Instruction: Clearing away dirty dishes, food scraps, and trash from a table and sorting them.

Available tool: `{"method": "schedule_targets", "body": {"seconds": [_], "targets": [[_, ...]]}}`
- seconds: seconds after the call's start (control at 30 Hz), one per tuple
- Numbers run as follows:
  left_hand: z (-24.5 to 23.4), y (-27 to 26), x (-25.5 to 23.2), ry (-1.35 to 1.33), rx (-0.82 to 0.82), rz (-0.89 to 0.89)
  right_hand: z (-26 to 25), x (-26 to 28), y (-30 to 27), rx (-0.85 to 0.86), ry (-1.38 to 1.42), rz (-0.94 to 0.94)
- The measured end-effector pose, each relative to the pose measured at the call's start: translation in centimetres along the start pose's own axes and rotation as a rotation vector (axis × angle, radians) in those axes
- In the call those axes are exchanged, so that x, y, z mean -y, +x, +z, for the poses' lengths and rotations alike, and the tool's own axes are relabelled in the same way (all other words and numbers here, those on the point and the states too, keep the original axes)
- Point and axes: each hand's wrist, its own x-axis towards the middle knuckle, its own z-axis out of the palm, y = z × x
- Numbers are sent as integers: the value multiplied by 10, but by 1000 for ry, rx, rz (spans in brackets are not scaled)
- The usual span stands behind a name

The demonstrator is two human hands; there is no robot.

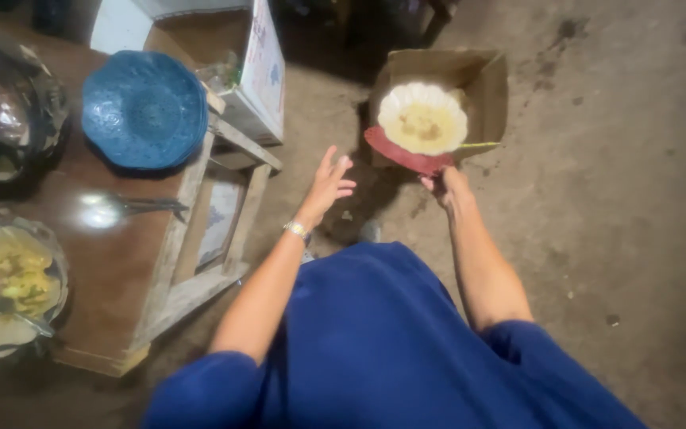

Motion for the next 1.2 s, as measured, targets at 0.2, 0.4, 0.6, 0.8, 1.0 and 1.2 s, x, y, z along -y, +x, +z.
{"method": "schedule_targets", "body": {"seconds": [0.2,0.4,0.6,0.8,1.0,1.2], "targets": [[-10,-16,4,-50,-65,17,21,20,-33,25,-48,40],[-32,-7,49,-84,-199,151,18,-1,2,101,-154,29],[-43,-40,33,-199,-294,319,145,58,-147,492,-127,-112],[-59,-80,16,-320,-444,305,244,60,-158,724,-350,-119],[-92,-129,-16,-412,-610,454,363,34,-192,927,-424,-261],[-122,-158,-24,-473,-718,533,432,5,-226,1018,-433,-239]]}}
